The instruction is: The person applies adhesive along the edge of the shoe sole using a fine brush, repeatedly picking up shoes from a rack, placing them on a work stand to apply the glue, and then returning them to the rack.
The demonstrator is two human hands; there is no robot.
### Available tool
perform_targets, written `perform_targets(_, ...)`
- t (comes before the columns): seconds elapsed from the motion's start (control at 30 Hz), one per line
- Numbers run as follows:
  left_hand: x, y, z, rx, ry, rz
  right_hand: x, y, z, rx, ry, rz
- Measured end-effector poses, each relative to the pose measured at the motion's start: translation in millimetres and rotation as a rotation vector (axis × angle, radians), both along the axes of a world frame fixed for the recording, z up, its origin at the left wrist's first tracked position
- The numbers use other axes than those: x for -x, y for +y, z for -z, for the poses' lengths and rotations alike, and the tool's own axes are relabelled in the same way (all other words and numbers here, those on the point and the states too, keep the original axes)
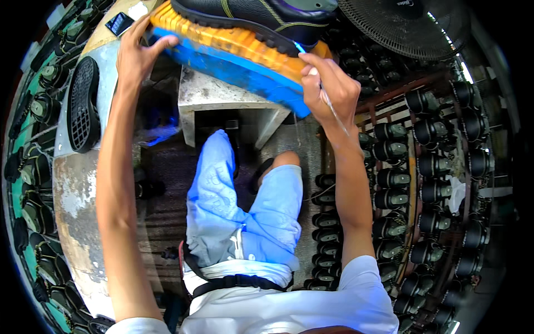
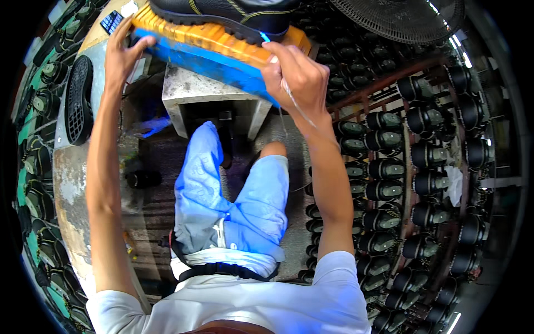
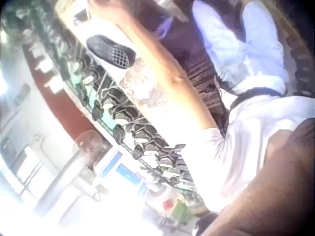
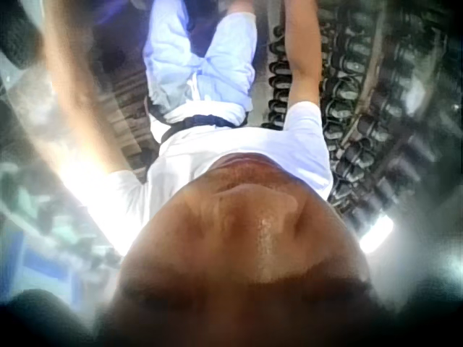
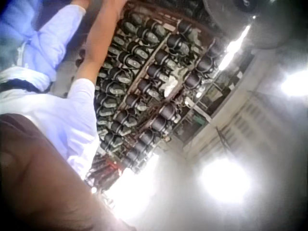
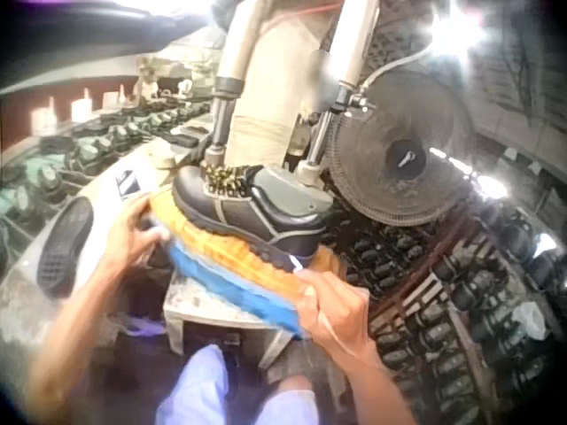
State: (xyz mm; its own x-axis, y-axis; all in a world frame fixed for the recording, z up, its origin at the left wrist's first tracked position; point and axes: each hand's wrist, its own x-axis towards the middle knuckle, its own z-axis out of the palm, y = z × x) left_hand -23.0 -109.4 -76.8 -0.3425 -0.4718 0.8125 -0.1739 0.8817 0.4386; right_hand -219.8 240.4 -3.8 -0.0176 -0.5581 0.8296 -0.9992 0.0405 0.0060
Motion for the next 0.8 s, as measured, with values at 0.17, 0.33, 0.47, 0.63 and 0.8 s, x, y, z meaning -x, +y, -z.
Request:
perform_targets(0.17,38.4,56.2,-3.9,0.16,0.157,0.223,-30.7,8.2,-7.2,-0.061,-0.009,-0.114)
perform_targets(0.33,-41.4,174.7,7.2,0.102,0.046,0.5,-50.5,-6.7,-5.5,-0.057,-0.067,-0.181)
perform_targets(0.47,-64.0,137.8,24.9,-0.091,0.129,0.211,-52.8,-35.9,3.4,0.002,-0.136,-0.255)
perform_targets(0.63,-54.9,90.0,19.6,-0.223,0.078,0.09,-46.0,-69.0,10.5,0.048,-0.207,-0.232)
perform_targets(0.8,-38.9,87.7,4.6,-0.372,-0.066,0.009,-36.9,-80.1,12.8,0.083,-0.183,-0.115)
